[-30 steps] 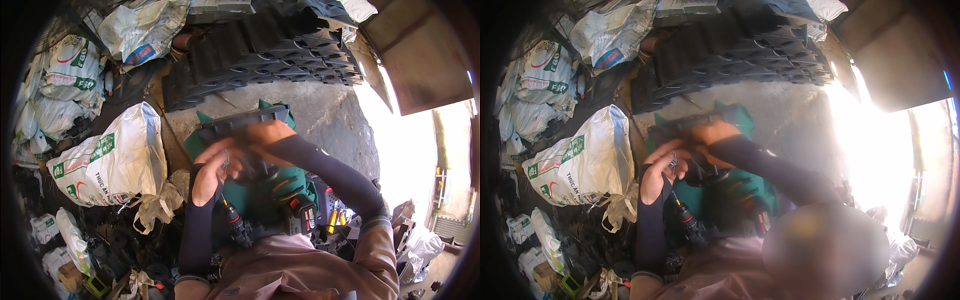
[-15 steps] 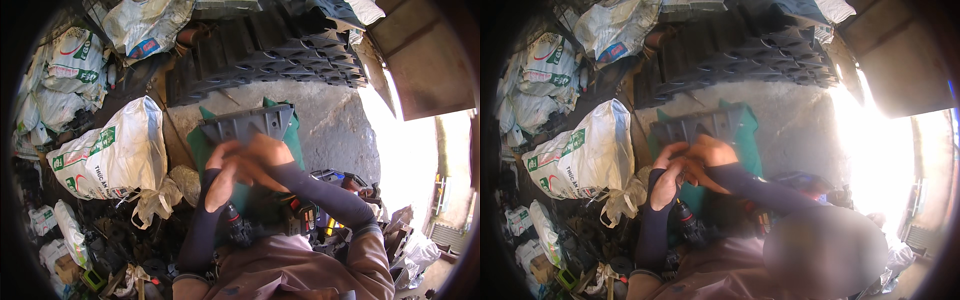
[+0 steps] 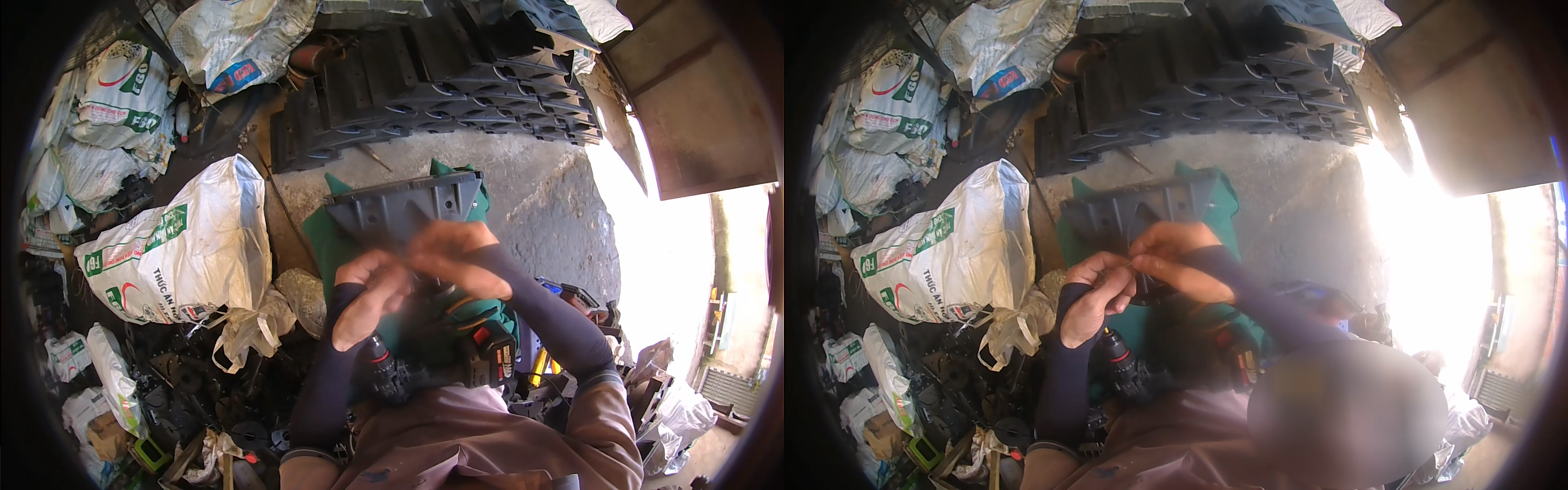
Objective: The person uses a cordless drill to deburr a black plastic part, then scrapes and sands the surface with a utility knife and sanding block. The person flips the part and continues sanding, then wipes the surface with a cloth.
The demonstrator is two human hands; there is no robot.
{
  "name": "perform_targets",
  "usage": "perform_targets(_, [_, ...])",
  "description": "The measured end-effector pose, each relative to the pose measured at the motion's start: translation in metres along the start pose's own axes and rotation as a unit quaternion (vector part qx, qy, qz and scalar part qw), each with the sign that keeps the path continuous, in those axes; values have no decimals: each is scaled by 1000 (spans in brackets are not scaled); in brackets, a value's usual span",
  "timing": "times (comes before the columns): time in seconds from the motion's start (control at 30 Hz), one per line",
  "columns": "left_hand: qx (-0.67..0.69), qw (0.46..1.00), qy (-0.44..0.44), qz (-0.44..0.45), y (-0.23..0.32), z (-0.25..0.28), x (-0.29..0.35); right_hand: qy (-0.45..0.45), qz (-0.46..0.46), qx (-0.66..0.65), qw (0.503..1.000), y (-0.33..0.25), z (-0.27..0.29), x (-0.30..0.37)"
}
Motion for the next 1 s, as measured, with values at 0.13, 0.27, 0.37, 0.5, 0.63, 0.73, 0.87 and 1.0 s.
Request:
perform_targets(0.13, [-12,1000,-14,16,1,0,-1,-71,-63,-31,995,1,6,4])
perform_targets(0.27, [-25,1000,13,11,2,3,0,-43,-20,90,995,-1,10,-1])
perform_targets(0.37, [-10,996,83,-10,8,16,3,39,21,214,976,1,22,-13])
perform_targets(0.5, [0,996,75,-56,20,30,2,-5,97,261,960,8,15,-28])
perform_targets(0.63, [-15,995,64,-69,19,32,-6,-31,21,353,935,19,6,-39])
perform_targets(0.73, [-1,996,67,-63,15,31,-16,-28,-3,360,932,19,3,-42])
perform_targets(0.87, [0,995,66,-69,14,31,-23,-28,21,368,929,14,1,-41])
perform_targets(1.0, [12,996,63,-67,13,34,-24,-35,0,346,937,15,2,-41])
Point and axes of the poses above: each hand's wrist, its own x-axis away from the middle knuckle, its own z-axis out of the back of the hand, y = z × x, the point moved 4 cm from there along -x, towards the middle knuckle, and after that the axes turned 9 degrees about -y, right-handed, at the moved point
